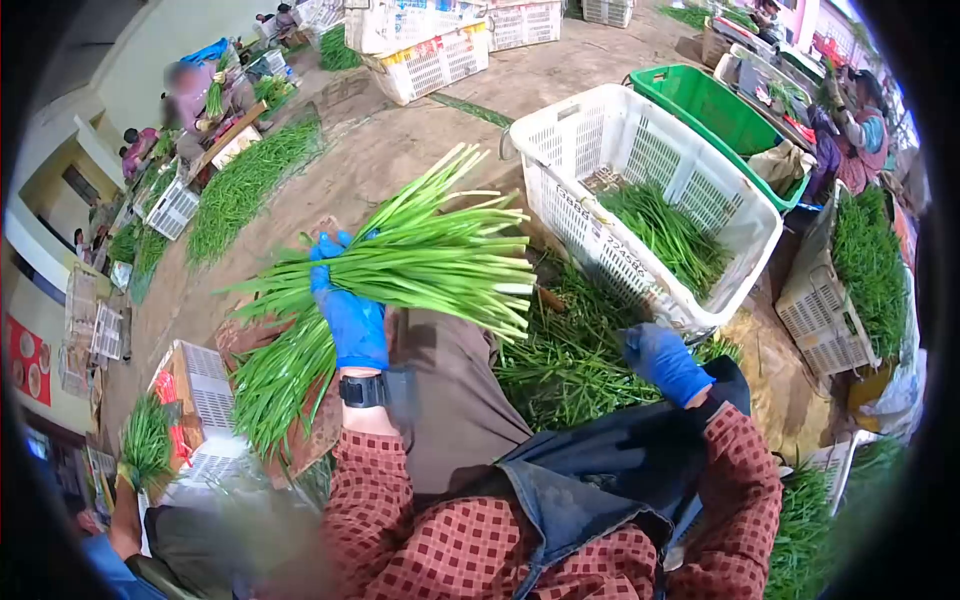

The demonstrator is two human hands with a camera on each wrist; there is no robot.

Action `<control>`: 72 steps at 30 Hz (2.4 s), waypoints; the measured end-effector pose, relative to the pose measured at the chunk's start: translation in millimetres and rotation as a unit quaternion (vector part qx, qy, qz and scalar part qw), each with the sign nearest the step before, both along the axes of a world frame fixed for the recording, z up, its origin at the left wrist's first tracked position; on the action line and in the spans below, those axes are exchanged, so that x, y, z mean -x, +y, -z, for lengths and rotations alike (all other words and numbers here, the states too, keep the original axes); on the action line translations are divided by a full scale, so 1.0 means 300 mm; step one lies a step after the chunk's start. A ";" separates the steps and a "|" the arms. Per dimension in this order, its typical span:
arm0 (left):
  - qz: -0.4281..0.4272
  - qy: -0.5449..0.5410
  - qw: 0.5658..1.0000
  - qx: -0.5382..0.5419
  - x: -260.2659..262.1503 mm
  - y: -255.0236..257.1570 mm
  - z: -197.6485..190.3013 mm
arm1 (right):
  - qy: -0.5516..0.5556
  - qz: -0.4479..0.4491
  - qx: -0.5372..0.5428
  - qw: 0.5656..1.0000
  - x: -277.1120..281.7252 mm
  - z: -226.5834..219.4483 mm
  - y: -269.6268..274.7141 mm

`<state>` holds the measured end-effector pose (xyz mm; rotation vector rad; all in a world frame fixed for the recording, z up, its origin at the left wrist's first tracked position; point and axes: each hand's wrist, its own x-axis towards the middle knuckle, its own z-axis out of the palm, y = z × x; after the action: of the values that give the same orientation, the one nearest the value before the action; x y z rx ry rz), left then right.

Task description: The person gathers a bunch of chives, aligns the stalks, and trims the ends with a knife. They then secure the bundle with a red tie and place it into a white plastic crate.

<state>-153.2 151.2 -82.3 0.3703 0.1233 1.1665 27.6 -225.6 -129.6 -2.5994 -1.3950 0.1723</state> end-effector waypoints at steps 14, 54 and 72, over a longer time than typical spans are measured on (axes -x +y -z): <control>0.079 0.067 0.995 -0.003 -0.036 0.032 0.029 | 0.530 -0.007 -0.456 0.715 0.084 -0.178 0.324; 0.096 -0.020 0.995 -0.035 0.065 0.213 0.017 | 0.317 0.231 -0.305 0.868 -0.271 0.330 -0.124; 0.060 -0.030 0.997 0.033 -0.151 0.019 -0.134 | 0.657 -0.132 -0.181 0.720 0.231 -0.234 0.342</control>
<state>-108.0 156.9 -42.0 0.2811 0.0853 1.0524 -41.7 -123.0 -59.4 -1.2268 -0.9651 1.3015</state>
